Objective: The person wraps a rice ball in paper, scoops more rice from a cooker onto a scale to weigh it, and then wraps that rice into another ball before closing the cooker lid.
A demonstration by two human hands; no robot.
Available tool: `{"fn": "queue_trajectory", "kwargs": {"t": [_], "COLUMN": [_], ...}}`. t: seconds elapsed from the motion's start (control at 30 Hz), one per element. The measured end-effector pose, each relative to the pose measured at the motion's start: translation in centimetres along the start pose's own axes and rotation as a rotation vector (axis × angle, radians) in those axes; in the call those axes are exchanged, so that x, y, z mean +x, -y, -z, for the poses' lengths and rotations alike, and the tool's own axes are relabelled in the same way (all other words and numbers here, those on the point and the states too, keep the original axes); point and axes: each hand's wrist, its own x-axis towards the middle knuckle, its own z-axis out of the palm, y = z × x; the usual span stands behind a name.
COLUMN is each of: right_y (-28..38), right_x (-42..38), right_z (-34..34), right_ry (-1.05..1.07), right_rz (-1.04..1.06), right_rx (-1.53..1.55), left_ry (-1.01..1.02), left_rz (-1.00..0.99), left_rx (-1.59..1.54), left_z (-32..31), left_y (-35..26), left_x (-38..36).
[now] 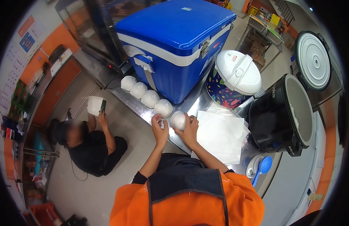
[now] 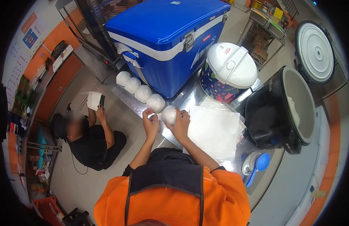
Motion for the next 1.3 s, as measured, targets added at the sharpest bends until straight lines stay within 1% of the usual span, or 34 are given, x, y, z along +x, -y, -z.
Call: {"fn": "queue_trajectory", "kwargs": {"t": [0.07, 0.1, 0.13, 0.2, 0.23, 0.3, 0.33, 0.4, 0.43, 0.47, 0.53, 0.57, 0.6, 0.63, 0.67, 0.7, 0.73, 0.77, 0.8, 0.87, 0.9, 0.93, 1.0, 1.03, 1.07, 1.13, 1.17, 1.23, 1.27, 1.3], "right_y": [0.1, 0.2, 0.4, 0.8, 0.9, 1.0, 1.3, 1.6, 1.7, 1.3, -1.3, -3.4, -5.1, -6.7, -7.2, -9.4, -10.2, -11.3, -13.0, -14.9, -15.4, -16.2, -18.5, -19.5, -19.5, -17.5, -18.4, -21.2, -22.8, -23.2], "right_x": [1.3, 1.9, 2.3, 2.9, 3.1, 2.7, 2.3, 0.7, -0.3, -1.4, -5.5, -8.5, -11.1, -14.4, -17.0, -20.6, -23.8, -25.2, -25.4, -28.5, -28.6, -28.5, -28.5, -29.1, -29.1, -28.5, -29.9, -32.8, -33.2, -32.4], "right_z": [-0.8, -0.8, -0.8, -0.8, -0.7, -0.2, 0.5, 3.2, 5.5, 7.6, 12.1, 13.8, 15.9, 17.9, 20.2, 21.5, 22.9, 24.0, 24.7, 25.7, 26.2, 26.8, 28.0, 28.5, 29.3, 32.8, 34.4, 38.3, 42.1, 46.6], "right_ry": [-0.114, -0.078, -0.076, 0.031, 0.106, 0.072, 0.036, 0.003, -0.095, -0.196, -0.451, -0.634, -0.881, -1.004, -1.052, -1.067, -0.977, -0.877, -0.882, -0.526, -0.395, -0.399, -0.143, -0.133, -0.114, -0.148, -0.177, -0.611, -0.719, -0.82], "right_rz": [-0.085, -0.08, -0.077, -0.079, -0.118, -0.111, -0.097, -0.145, -0.089, -0.03, -0.033, -0.124, -0.142, -0.349, -0.435, -0.569, -0.753, -0.93, -0.925, -0.943, -0.925, -0.938, -1.033, -0.902, -0.884, -1.021, -1.036, -0.661, -0.554, -0.44], "right_rx": [-0.028, -0.038, -0.036, -0.058, -0.047, -0.017, 0.014, 0.03, 0.124, 0.212, -0.067, -0.092, -0.315, -0.3, -0.483, -0.664, -0.769, -0.863, -0.854, -0.748, -0.769, -0.768, -0.426, -0.382, -0.346, -0.042, -0.052, -0.333, -0.468, -0.602], "left_ry": [0.022, 0.053, 0.049, 0.086, 0.095, 0.087, 0.109, 0.032, 0.02, 0.055, 0.188, 0.257, 0.276, 0.365, 0.45, 0.474, 0.474, 0.448, 0.445, 0.438, 0.419, 0.43, 0.329, 0.307, 0.291, 0.264, 0.262, 0.225, 0.192, 0.147], "left_rz": [-0.435, -0.487, -0.486, -0.454, -0.452, -0.318, -0.313, -0.39, -0.455, -0.449, -0.467, -0.531, -0.53, -0.478, -0.426, -0.39, -0.326, -0.337, -0.335, -0.241, -0.296, -0.303, -0.473, -0.455, -0.437, -0.444, -0.451, -0.47, -0.485, -0.473], "left_rx": [0.216, 0.312, 0.314, 0.308, 0.306, 0.081, 0.079, 0.165, 0.193, 0.18, 0.152, 0.213, 0.205, 0.189, 0.175, 0.239, 0.285, 0.343, 0.408, 0.591, 0.676, 0.677, 0.702, 0.661, 0.615, 0.638, 0.622, 0.633, 0.663, 0.683], "left_z": [0.5, 1.0, 1.3, 1.3, 1.1, 0.7, 0.6, 0.3, -0.1, -0.6, -1.3, -1.7, -2.2, -2.8, -3.3, -3.8, -4.5, -5.3, -5.7, -6.9, -7.5, -8.0, -9.2, -9.7, -10.2, -10.2, -10.0, -9.5, -9.2, -9.1], "left_y": [0.0, -0.7, -0.6, -0.7, -0.7, -0.8, -1.7, -3.5, -3.8, -4.2, -4.8, -4.2, -4.1, -4.2, -4.2, -3.6, -2.8, -2.5, -2.4, -4.0, -4.3, -4.2, -3.3, -2.3, -1.6, -1.4, -1.3, -1.3, -1.6, -1.6], "left_x": [0.9, 1.1, 1.4, 1.6, 1.5, 1.1, 0.5, -1.0, -1.9, -3.1, -5.4, -6.4, -7.4, -8.5, -9.5, -10.1, -10.6, -10.1, -10.3, -10.3, -10.2, -10.0, -9.5, -9.3, -9.1, -9.1, -9.4, -11.5, -12.7, -13.9]}}
